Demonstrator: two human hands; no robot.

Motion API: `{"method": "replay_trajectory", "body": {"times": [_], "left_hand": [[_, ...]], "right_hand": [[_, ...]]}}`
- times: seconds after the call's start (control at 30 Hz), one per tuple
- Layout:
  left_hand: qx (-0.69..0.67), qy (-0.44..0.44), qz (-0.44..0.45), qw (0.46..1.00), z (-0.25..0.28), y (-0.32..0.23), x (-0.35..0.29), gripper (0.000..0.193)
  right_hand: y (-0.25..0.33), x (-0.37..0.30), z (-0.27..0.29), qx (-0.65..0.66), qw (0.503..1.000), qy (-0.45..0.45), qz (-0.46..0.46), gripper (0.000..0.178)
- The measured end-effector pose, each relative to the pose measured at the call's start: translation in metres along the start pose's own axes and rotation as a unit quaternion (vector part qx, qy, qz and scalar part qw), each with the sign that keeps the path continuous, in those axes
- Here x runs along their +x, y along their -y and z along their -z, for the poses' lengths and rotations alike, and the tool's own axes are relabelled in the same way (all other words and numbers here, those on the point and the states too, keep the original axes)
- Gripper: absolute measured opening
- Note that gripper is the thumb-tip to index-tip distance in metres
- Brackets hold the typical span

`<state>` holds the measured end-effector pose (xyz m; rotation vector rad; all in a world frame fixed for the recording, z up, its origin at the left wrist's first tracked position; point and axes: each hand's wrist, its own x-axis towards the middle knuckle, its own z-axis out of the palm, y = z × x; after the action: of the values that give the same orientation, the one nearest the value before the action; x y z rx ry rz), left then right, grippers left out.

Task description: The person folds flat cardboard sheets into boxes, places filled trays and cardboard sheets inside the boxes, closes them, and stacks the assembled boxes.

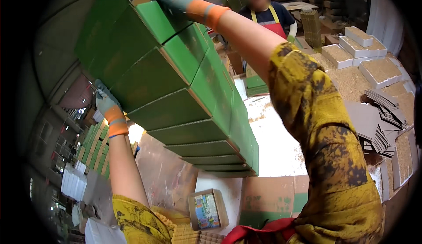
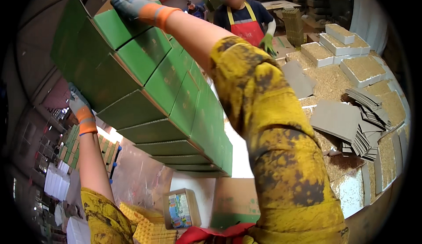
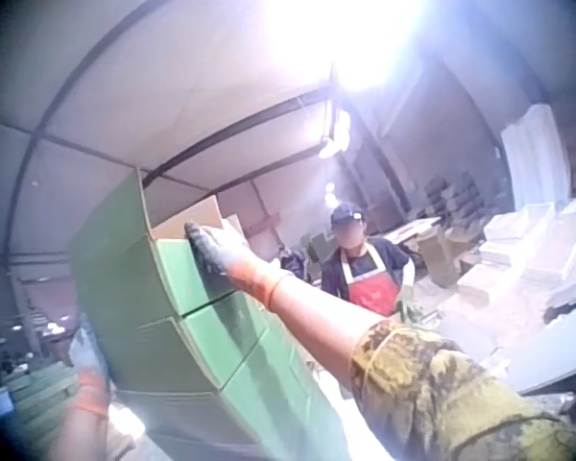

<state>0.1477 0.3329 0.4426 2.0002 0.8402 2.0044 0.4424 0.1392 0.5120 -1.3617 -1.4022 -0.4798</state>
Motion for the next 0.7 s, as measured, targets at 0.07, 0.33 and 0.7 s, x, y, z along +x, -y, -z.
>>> {"method": "replay_trajectory", "body": {"times": [0.07,0.33,0.7], "left_hand": [[-0.054,-0.021,0.005,0.998,-0.004,0.002,-0.007,0.069],[0.016,0.141,-0.006,0.990,0.024,0.005,-0.039,0.076],[-0.233,0.213,0.351,0.882,0.039,0.075,-0.260,0.090]], "right_hand": [[-0.018,-0.041,-0.010,0.279,0.954,-0.081,0.078,0.067],[-0.122,-0.501,-0.099,0.323,0.806,-0.101,-0.486,0.064],[-0.055,-0.595,-0.150,0.129,0.868,0.189,-0.440,0.111]]}}
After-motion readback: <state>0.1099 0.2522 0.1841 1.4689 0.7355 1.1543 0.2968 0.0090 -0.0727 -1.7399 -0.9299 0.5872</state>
